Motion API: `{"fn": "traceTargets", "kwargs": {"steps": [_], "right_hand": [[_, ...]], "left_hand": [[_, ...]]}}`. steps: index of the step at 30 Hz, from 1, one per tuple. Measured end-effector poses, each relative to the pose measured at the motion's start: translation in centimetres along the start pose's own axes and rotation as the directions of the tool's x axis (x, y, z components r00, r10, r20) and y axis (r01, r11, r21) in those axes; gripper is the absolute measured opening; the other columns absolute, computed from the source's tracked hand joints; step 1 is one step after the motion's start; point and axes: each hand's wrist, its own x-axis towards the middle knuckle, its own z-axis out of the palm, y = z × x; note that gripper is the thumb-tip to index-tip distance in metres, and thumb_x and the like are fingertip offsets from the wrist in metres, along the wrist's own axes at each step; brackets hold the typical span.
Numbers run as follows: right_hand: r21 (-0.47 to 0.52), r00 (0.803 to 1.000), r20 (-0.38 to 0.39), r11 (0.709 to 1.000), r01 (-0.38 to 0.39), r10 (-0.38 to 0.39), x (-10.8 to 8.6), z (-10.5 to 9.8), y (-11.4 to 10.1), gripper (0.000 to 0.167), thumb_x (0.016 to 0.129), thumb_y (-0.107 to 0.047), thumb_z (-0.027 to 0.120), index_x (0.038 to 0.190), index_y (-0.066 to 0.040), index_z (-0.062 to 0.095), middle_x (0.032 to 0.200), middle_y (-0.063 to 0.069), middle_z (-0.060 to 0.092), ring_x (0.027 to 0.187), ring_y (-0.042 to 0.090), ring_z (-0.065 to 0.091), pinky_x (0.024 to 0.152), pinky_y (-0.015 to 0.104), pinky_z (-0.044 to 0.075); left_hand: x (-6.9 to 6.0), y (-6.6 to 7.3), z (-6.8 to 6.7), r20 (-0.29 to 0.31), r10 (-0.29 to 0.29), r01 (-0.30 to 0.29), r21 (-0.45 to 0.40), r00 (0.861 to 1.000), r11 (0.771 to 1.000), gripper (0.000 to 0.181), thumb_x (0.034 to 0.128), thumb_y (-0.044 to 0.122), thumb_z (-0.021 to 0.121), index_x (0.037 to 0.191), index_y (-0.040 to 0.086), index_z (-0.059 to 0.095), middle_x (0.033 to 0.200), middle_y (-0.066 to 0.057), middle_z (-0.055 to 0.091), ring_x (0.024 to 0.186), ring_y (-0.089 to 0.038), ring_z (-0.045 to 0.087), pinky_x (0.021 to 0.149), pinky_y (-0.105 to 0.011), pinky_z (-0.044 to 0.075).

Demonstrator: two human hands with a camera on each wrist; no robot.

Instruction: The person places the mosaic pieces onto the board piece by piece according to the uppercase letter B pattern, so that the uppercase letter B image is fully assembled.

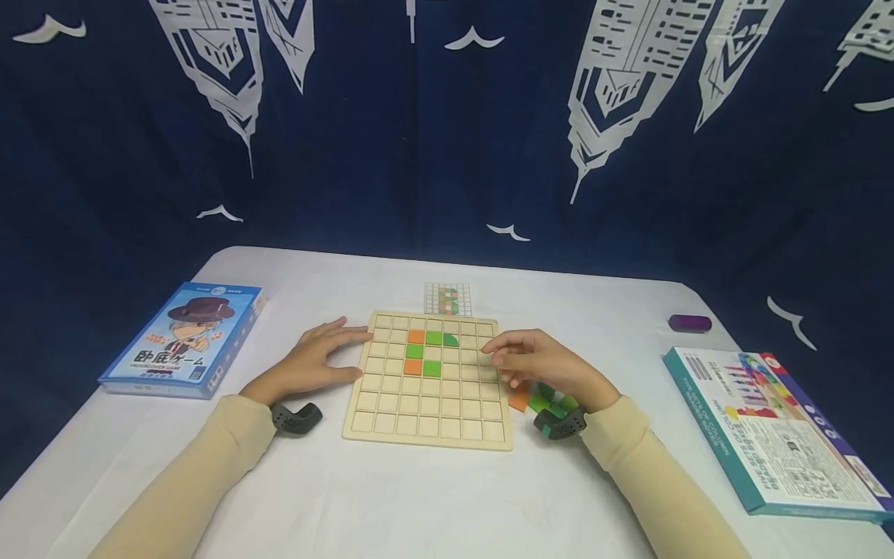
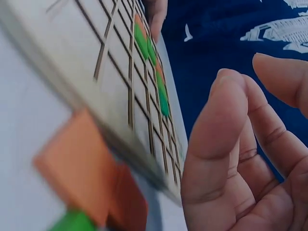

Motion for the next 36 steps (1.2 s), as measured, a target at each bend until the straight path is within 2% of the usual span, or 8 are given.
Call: {"fn": "traceTargets", "kwargs": {"steps": [4, 10, 13, 18, 20, 25, 29, 36], "right_hand": [[-0.001, 0.999, -0.033, 1.0, 0.001, -0.001, -0.9, -1.4, 0.8, 0.032, 0.104, -0.003, 0.066, 0.13, 0.015, 0.062, 0.086, 0.002, 0.069, 0.074, 0.011, 0.062, 0.067, 0.022, 0.056], [-0.069, 0.995, -0.099, 0.997, -0.023, 0.016, -2.4, -3.3, 1.8, 0.034, 0.105, -0.007, 0.065, 0.129, 0.017, 0.061, 0.079, 0.003, 0.062, 0.068, 0.012, 0.055, 0.06, 0.023, 0.05], [-0.108, 0.992, -0.122, 0.994, -0.033, 0.02, -2.9, -4.1, 2.0, 0.034, 0.105, -0.01, 0.067, 0.128, 0.015, 0.064, 0.079, 0.003, 0.062, 0.065, 0.013, 0.054, 0.059, 0.025, 0.05], [-0.149, 0.988, -0.156, 0.989, -0.017, -0.006, -3.6, -5.2, 2.5, 0.033, 0.105, -0.011, 0.068, 0.127, 0.014, 0.066, 0.091, 0.004, 0.069, 0.065, 0.013, 0.053, 0.06, 0.024, 0.049], [-0.154, 0.985, -0.174, 0.988, -0.023, -0.004, -3.9, -5.6, 2.8, 0.033, 0.105, -0.01, 0.068, 0.127, 0.014, 0.066, 0.091, 0.002, 0.069, 0.065, 0.012, 0.052, 0.06, 0.023, 0.047], [-0.159, 0.98, -0.199, 0.986, -0.05, 0.018, -4.1, -5.9, 3.0, 0.035, 0.105, -0.008, 0.066, 0.131, 0.015, 0.063, 0.079, 0.0, 0.058, 0.063, 0.012, 0.05, 0.059, 0.022, 0.046], [-0.173, 0.973, -0.225, 0.98, -0.096, 0.056, -4.0, -6.0, 3.0, 0.035, 0.103, -0.007, 0.066, 0.131, 0.014, 0.064, 0.074, -0.001, 0.055, 0.06, 0.01, 0.047, 0.056, 0.021, 0.043], [-0.24, 0.964, -0.253, 0.961, -0.14, 0.078, -3.9, -5.8, 3.4, 0.034, 0.099, -0.006, 0.072, 0.128, 0.011, 0.068, 0.081, -0.003, 0.056, 0.056, 0.01, 0.042, 0.052, 0.023, 0.038]], "left_hand": [[-0.1, 0.1, -0.1, -0.005, 0.01, -0.01, -0.01, 1.0, 1.0, 0.065, 0.0942, 0.03, 0.078, 0.154, 0.01, 0.061, 0.165, -0.016, 0.05, 0.163, -0.046, 0.019, 0.128, -0.07, 0.01], [0.0, 0.1, -0.1, -0.002, 0.013, -0.013, -0.009, 1.0, 1.0, 0.066, 0.0941, 0.032, 0.078, 0.153, 0.01, 0.061, 0.165, -0.016, 0.05, 0.163, -0.047, 0.019, 0.128, -0.071, 0.01], [0.0, 0.0, -0.1, 0.0, 0.007, -0.007, -0.01, 1.0, 1.0, 0.066, 0.0943, 0.031, 0.078, 0.154, 0.01, 0.06, 0.165, -0.015, 0.05, 0.163, -0.046, 0.018, 0.128, -0.07, 0.009], [0.0, -0.1, 0.0, 0.0, -0.003, 0.003, -0.006, 1.0, 1.0, 0.066, 0.0942, 0.031, 0.078, 0.154, 0.011, 0.06, 0.166, -0.015, 0.05, 0.163, -0.046, 0.018, 0.128, -0.072, 0.009], [0.0, -0.1, 0.0, 0.001, -0.007, 0.007, -0.006, 1.0, 1.0, 0.066, 0.0942, 0.032, 0.078, 0.155, 0.011, 0.06, 0.166, -0.015, 0.049, 0.163, -0.046, 0.018, 0.128, -0.073, 0.009], [-0.1, 0.1, -0.1, -0.001, -0.014, 0.014, -0.007, 1.0, 1.0, 0.067, 0.094, 0.032, 0.078, 0.155, 0.011, 0.06, 0.166, -0.015, 0.05, 0.163, -0.045, 0.018, 0.128, -0.073, 0.009], [-0.1, 0.1, 0.0, -0.003, -0.016, 0.016, -0.007, 1.0, 1.0, 0.066, 0.0941, 0.032, 0.078, 0.154, 0.011, 0.06, 0.166, -0.014, 0.05, 0.163, -0.045, 0.018, 0.127, -0.073, 0.01], [-0.1, 0.1, 0.0, -0.005, -0.015, 0.015, -0.008, 1.0, 1.0, 0.066, 0.0941, 0.032, 0.078, 0.155, 0.011, 0.06, 0.166, -0.014, 0.05, 0.163, -0.045, 0.018, 0.127, -0.073, 0.01]]}}
